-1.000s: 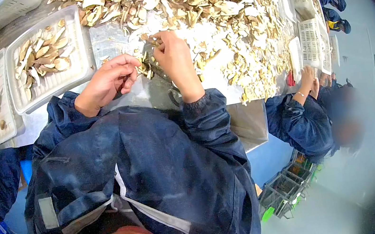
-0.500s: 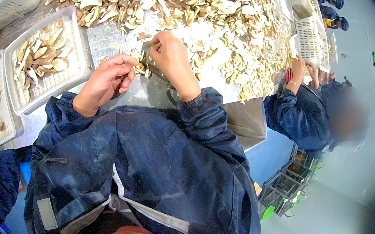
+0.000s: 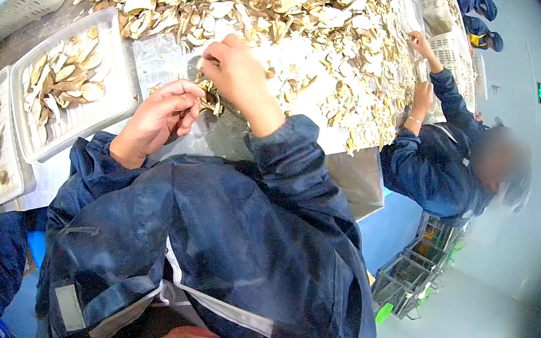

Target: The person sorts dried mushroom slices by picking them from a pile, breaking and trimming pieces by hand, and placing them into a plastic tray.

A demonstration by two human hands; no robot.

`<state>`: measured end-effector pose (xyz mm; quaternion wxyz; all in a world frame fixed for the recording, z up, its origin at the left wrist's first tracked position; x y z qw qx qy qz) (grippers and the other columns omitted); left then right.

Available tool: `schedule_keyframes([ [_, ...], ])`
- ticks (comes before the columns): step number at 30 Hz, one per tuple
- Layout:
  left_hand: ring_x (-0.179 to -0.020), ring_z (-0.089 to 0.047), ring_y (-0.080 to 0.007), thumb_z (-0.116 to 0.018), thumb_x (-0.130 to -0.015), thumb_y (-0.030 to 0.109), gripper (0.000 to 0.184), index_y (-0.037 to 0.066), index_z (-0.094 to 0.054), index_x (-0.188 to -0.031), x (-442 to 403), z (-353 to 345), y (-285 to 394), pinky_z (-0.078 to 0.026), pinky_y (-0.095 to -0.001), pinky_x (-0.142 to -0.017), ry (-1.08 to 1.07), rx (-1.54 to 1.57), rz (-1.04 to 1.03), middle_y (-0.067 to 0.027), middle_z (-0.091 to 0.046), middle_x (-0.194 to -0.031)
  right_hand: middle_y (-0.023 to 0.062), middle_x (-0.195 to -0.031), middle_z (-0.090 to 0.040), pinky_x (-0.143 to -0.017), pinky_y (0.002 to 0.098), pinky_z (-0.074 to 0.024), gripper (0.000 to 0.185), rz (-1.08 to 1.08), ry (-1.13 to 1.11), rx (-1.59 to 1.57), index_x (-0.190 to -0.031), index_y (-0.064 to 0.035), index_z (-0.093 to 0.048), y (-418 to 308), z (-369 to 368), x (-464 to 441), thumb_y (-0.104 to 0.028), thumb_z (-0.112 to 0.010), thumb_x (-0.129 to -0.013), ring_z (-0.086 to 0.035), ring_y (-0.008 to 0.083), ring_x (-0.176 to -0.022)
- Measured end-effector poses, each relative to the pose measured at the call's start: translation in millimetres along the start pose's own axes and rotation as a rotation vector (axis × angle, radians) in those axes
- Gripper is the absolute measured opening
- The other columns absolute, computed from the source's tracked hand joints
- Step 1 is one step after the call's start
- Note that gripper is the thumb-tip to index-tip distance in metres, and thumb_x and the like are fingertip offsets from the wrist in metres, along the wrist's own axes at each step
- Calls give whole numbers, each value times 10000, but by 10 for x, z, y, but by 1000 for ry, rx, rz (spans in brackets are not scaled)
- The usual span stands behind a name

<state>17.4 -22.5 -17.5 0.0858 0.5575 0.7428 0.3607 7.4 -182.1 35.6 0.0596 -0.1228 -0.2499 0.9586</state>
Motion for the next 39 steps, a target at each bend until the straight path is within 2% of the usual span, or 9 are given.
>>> schedule_keyframes([
  [4, -638, -516, -89, -533, -983, 105, 165, 32, -599, -1114, -12, -15, -19, -405, -234, -530, 13, -7, 15, -39, -593, -841, 167, -797, -634, -683, 459, -518, 127, -81, -58, 225, -859, -58, -695, 152, 227, 88, -177, -665, -825, -642, 368, -744],
  [8, -617, -463, -85, -519, -978, 90, 175, 37, -578, -1134, 6, -8, 38, -346, -229, -515, 47, 87, -34, -28, -567, -813, 174, -862, -673, -690, 457, -529, 119, 38, 46, 2, -893, -62, -698, -51, 134, -185, -149, -643, -834, -659, 375, -772],
  [12, -622, -445, -84, -522, -973, 89, 176, 48, -560, -1139, 4, 83, 87, -340, -227, -518, 54, 159, -89, -24, -550, -809, 164, -852, -669, -697, 468, -539, 127, 137, 42, 71, -903, -65, -693, -267, -107, -318, -153, -649, -823, -657, 378, -769],
  [19, -645, -462, -87, -528, -983, 137, 189, 48, -561, -1147, 2, 85, 51, -365, -230, -546, 86, 152, -100, -33, -560, -835, 157, -840, -653, -662, 459, -520, 150, -66, -37, 100, -889, -45, -665, -42, 12, -34, -157, -675, -790, -651, 377, -754],
  [24, -673, -470, -91, -470, -1041, 248, 253, 49, -554, -1173, 57, -68, 146, -372, -234, -555, 198, 210, -42, -39, -577, -929, 115, -744, -666, -620, 318, -503, 273, -259, -259, -580, -1050, -52, -719, -123, 114, 37, -227, -722, -841, -618, 188, -644],
  [27, -667, -460, -91, -425, -1064, 281, 288, 49, -550, -1180, 37, -46, 119, -367, -231, -552, 173, 273, -67, -30, -568, -946, 88, -787, -683, -635, 277, -498, 217, -92, -169, -296, -1028, -32, -732, -201, 165, -134, -183, -712, -874, -636, 152, -678],
  [31, -660, -450, -92, -426, -1064, 256, 262, 48, -555, -1158, 24, 69, 73, -361, -227, -548, 75, 198, -103, -25, -555, -906, 143, -839, -679, -688, 429, -524, 168, 53, 46, 9, -860, -55, -729, -10, -65, -318, -216, -715, -812, -663, 342, -763],
  [36, -667, -458, -95, -415, -1068, 262, 267, 49, -560, -1137, 24, 110, 62, -377, -227, -552, 89, 203, -100, -23, -552, -887, 166, -853, -675, -700, 441, -531, 197, 13, -79, 96, -809, -43, -712, 15, -93, -205, -238, -732, -784, -665, 363, -783],
  [39, -689, -488, -101, -402, -1075, 291, 296, 49, -561, -1137, 3, 117, 34, -397, -231, -560, 114, 208, -84, -25, -562, -901, 157, -830, -690, -681, 390, -535, 220, -175, -171, 78, -851, -29, -726, 16, 42, -107, -240, -737, -792, -679, 294, -744],
])
Point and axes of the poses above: each hand's wrist, its own x-axis away from the middle knuckle, its own z-axis out of the back of the hand, y = z × x, the point moved 5 cm from there along -x, towards the middle knuckle
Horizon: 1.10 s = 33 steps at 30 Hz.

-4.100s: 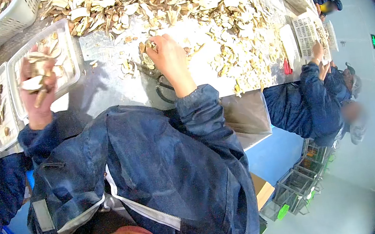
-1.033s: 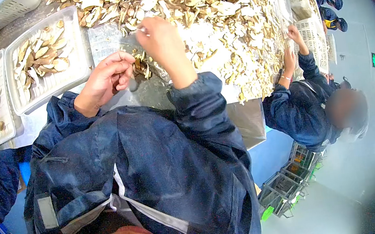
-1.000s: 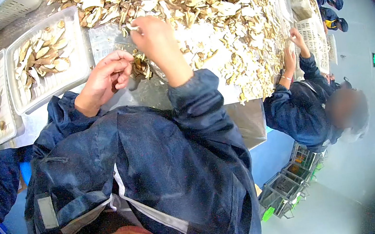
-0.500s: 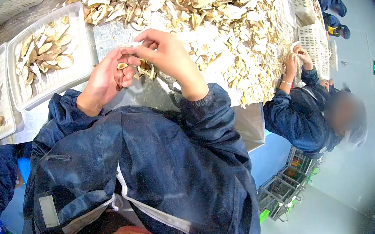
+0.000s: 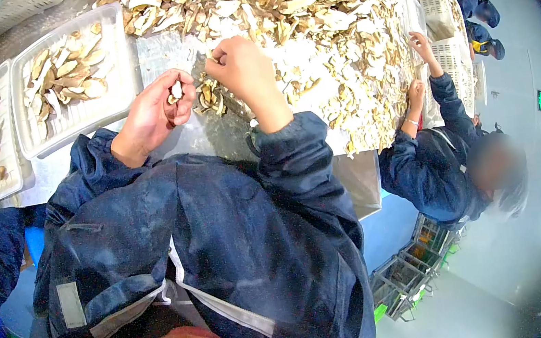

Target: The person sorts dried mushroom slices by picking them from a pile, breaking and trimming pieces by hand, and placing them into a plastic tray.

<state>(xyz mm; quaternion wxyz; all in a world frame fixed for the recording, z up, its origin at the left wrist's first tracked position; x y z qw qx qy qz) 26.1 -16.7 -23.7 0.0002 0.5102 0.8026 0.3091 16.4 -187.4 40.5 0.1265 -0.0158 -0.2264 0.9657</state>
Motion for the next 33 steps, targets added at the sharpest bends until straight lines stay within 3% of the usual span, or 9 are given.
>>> schedule_keyframes([
  [6, -716, -526, -99, -394, -1079, 329, 330, 50, -556, -1150, 55, -209, 77, -401, -232, -558, 121, 133, -12, -30, -583, -938, 60, -790, -706, -605, 261, -491, 253, 48, -270, -643, -945, 10, -730, -205, 90, 97, -236, -732, -886, -633, 90, -716],
  [10, -679, -491, -91, -405, -1074, 299, 307, 48, -562, -1155, 5, -27, -8, -377, -223, -542, -35, 67, 21, -25, -586, -929, 129, -735, -704, -631, 366, -529, 310, 18, 200, -33, -926, 2, -715, 81, 63, -307, -303, -721, -869, -689, 253, -670],
  [13, -655, -463, -86, -413, -1070, 279, 296, 45, -568, -1165, -28, 53, -14, -363, -220, -531, -123, 82, -1, -21, -593, -918, 205, -802, -702, -685, 449, -535, 285, 56, 208, 135, -850, -20, -706, 147, -76, -374, -304, -688, -841, -675, 394, -741],
  [20, -647, -452, -81, -402, -1071, 272, 306, 49, -541, -1228, 37, -117, 26, -364, -224, -522, 65, 76, 27, -39, -603, -940, 198, -800, -704, -681, 386, -541, 264, -241, -54, -445, -856, -13, -723, 337, -61, -95, -269, -738, -792, -693, 330, -734],
  [23, -703, -514, -98, -416, -1075, 276, 310, 37, -557, -1215, 50, -166, 55, -423, -229, -567, 43, 107, 16, -56, -597, -990, 69, -814, -715, -595, 265, -521, 270, -66, -315, -615, -1011, -4, -716, -142, 134, 24, -254, -705, -909, -630, 120, -629],
  [26, -663, -485, -90, -422, -1065, 269, 299, 44, -552, -1213, 43, -181, 62, -381, -218, -518, 38, 91, 14, -53, -591, -946, 98, -813, -718, -601, 296, -526, 286, 55, -15, -250, -1043, -12, -720, -82, 101, -209, -260, -709, -900, -663, 165, -655],
  [27, -629, -456, -82, -421, -1058, 265, 294, 50, -544, -1217, 45, -164, 52, -345, -211, -483, 54, 78, 19, -48, -590, -912, 126, -816, -713, -634, 347, -536, 290, 69, 109, -137, -1025, -26, -726, 3, 81, -309, -273, -721, -872, -691, 244, -704],
  [30, -619, -449, -85, -424, -1055, 241, 265, 44, -564, -1165, 6, -47, 34, -340, -214, -481, -56, 69, 5, -44, -582, -894, 157, -825, -706, -678, 391, -537, 293, 90, 225, 135, -997, -30, -725, 145, -65, -433, -282, -726, -847, -692, 310, -769],
  [33, -616, -440, -85, -433, -1051, 227, 249, 34, -575, -1122, 10, -22, 45, -347, -217, -504, -80, 102, -15, -37, -577, -881, 152, -841, -690, -702, 399, -536, 318, 80, 208, 37, -1033, -29, -667, 197, -81, -362, -241, -744, -809, -677, 321, -772],
])
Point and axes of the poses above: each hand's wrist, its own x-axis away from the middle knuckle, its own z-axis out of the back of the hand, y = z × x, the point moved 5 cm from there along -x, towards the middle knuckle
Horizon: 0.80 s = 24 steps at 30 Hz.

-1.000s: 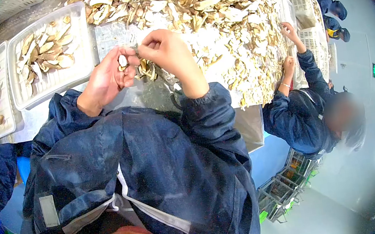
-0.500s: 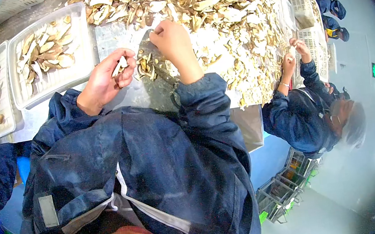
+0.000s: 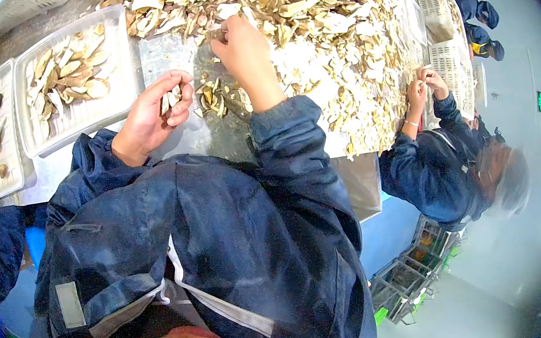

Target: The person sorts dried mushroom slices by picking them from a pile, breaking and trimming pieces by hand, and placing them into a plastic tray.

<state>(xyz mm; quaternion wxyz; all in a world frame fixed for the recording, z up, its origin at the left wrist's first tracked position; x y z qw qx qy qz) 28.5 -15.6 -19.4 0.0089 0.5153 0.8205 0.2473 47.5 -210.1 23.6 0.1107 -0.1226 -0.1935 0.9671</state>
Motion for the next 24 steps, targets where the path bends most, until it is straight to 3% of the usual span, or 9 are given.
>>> schedule_keyframes([
  [4, -670, -500, -98, -423, -1061, 261, 292, 37, -574, -1172, -26, 40, -35, -400, -222, -541, 17, 5, -10, -41, -610, -919, 146, -845, -665, -698, 405, -534, 320, -144, -94, -136, -1032, -19, -613, 8, 60, 132, -136, -745, -764, -674, 324, -766],
  [6, -719, -558, -110, -413, -1068, 289, 321, 42, -573, -1198, 0, 6, -18, -444, -228, -562, 134, -9, 11, -45, -634, -955, 128, -827, -662, -670, 370, -529, 319, -145, -143, -291, -1029, -18, -614, -139, 176, 174, -139, -755, -769, -670, 278, -747],
  [12, -935, -653, -156, -419, -1069, 317, 366, 40, -558, -1264, 6, -94, 36, -547, -263, -694, 82, 23, -23, -71, -652, -1087, 102, -798, -668, -637, 314, -515, 262, -106, -413, -672, -1016, -29, -664, -577, 291, 284, -178, -759, -821, -665, 200, -730],
  [13, -891, -643, -147, -426, -1067, 307, 347, 43, -561, -1249, 11, -75, 38, -531, -253, -662, 99, -4, -25, -64, -650, -1049, 105, -801, -675, -637, 314, -515, 247, -135, -427, -767, -1007, -32, -679, -543, 241, 273, -189, -756, -833, -668, 195, -730],
  [15, -804, -623, -129, -440, -1063, 286, 310, 48, -566, -1219, 20, -68, 31, -498, -233, -599, 131, -59, -20, -49, -647, -975, 134, -867, -712, -676, 373, -535, 193, -64, -117, -325, -944, -55, -730, -337, 252, 52, -226, -687, -865, -695, 294, -761],
  [17, -768, -601, -126, -452, -1055, 254, 284, 45, -567, -1210, -10, 4, 2, -477, -231, -580, 53, -15, -21, -44, -628, -939, 135, -845, -705, -662, 329, -522, 255, 15, -111, -150, -1039, -43, -729, -88, 4, -89, -218, -719, -854, -683, 231, -748],
  [20, -737, -572, -127, -463, -1043, 223, 260, 42, -570, -1195, -17, 31, 41, -450, -233, -561, 40, 8, -40, -39, -599, -893, 146, -859, -698, -675, 359, -529, 247, 124, 11, -4, -1013, -39, -723, -152, -90, -75, -202, -711, -828, -672, 272, -755],
  [23, -757, -578, -143, -463, -1037, 223, 259, 43, -571, -1189, -7, 83, 52, -447, -237, -559, 59, 15, -84, -51, -602, -898, 141, -838, -685, -670, 383, -527, 229, 31, -98, -183, -965, -32, -703, -160, -41, -14, -203, -708, -812, -666, 293, -754],
  [24, -771, -586, -150, -462, -1036, 226, 262, 43, -571, -1188, -22, 88, 46, -449, -239, -561, 55, 14, -97, -58, -609, -907, 122, -815, -693, -643, 344, -521, 206, 68, -86, -144, -938, -11, -676, -121, -56, -1, -174, -713, -817, -673, 230, -719],
])
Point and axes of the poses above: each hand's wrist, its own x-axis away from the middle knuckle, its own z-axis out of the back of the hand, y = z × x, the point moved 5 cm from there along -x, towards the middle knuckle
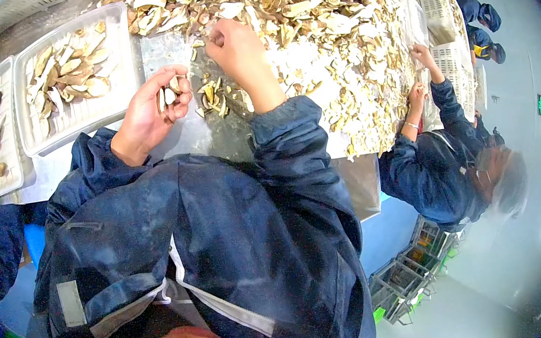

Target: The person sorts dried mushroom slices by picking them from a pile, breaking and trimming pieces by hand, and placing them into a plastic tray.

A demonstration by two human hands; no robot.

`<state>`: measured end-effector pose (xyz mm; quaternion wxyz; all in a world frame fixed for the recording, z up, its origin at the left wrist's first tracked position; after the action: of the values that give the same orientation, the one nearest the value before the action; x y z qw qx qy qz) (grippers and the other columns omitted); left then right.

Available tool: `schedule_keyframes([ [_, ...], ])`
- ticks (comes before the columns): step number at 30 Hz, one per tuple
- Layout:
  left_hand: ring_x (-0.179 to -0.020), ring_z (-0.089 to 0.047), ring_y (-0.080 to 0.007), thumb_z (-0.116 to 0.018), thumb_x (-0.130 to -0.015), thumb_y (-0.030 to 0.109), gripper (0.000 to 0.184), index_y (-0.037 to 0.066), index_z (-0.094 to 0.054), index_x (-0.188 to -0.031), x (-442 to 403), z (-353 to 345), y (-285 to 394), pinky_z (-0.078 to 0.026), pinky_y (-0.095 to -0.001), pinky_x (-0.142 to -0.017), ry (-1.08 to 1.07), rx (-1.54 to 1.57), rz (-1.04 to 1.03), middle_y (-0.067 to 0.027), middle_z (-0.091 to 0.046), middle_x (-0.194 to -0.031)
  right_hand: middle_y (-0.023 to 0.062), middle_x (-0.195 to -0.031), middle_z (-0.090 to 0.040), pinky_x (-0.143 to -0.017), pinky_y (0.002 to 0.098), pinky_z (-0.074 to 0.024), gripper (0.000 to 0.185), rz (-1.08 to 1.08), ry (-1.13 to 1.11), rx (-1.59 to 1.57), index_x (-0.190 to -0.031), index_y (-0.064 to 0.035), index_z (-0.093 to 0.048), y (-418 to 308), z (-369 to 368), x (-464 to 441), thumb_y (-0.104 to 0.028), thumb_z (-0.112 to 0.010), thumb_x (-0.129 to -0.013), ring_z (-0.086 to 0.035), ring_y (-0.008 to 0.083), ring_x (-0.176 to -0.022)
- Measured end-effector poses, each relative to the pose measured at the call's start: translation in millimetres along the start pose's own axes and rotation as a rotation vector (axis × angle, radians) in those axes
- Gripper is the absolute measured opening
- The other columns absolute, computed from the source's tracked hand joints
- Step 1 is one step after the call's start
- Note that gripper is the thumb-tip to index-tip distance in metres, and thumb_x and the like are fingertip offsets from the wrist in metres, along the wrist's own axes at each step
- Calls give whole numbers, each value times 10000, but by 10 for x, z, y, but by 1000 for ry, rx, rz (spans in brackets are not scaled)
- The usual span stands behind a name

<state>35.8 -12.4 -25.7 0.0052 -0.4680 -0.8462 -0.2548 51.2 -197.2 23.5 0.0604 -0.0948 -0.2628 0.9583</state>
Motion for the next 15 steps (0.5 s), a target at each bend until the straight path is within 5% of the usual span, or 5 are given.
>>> schedule_keyframes([
  [4, -859, -628, -186, -420, -1059, 306, 335, 43, -549, -1223, -5, -4, -5, -508, -267, -608, 79, -29, -1, -93, -648, -1001, 45, -799, -687, -642, 228, -499, 180, -347, -272, -542, -972, 16, -664, -45, 118, 111, -112, -734, -865, -627, 90, -670],
  [7, -907, -647, -200, -388, -1072, 355, 385, 44, -534, -1246, 6, -93, 10, -548, -289, -652, 44, 17, 15, -105, -662, -1066, 44, -819, -696, -606, 232, -497, 202, -179, -402, -775, -1004, 16, -676, -393, 146, 134, -116, -748, -870, -640, 103, -681],
  [11, -863, -626, -178, -385, -1078, 332, 350, 53, -551, -1211, -1, -47, -15, -524, -276, -632, 13, 24, 53, -75, -649, -1031, 110, -765, -705, -615, 315, -528, 344, -66, -11, -67, -1061, -21, -682, -334, 104, -172, -278, -763, -847, -698, 209, -692],
  [12, -842, -617, -171, -391, -1077, 316, 331, 55, -557, -1196, -10, -3, -43, -511, -270, -621, -3, 22, 70, -68, -642, -1012, 135, -746, -690, -638, 366, -537, 359, -52, 98, 42, -1011, -35, -679, -294, 36, -202, -340, -748, -835, -696, 280, -703],
  [15, -799, -612, -160, -434, -1059, 267, 283, 49, -586, -1157, 2, 8, -26, -513, -265, -621, -22, 39, 58, -57, -628, -957, 137, -764, -698, -644, 389, -538, 328, -21, 159, 135, -927, -31, -669, -226, -86, -186, -331, -755, -825, -691, 310, -709],
])
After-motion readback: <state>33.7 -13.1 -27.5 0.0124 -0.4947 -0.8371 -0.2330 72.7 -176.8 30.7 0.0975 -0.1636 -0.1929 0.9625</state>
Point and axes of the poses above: each hand's wrist, its own x-axis away from the middle knuckle, its own z-axis out of the back of the hand, y = z × x, the point moved 5 cm from there along -x, towards the middle knuckle
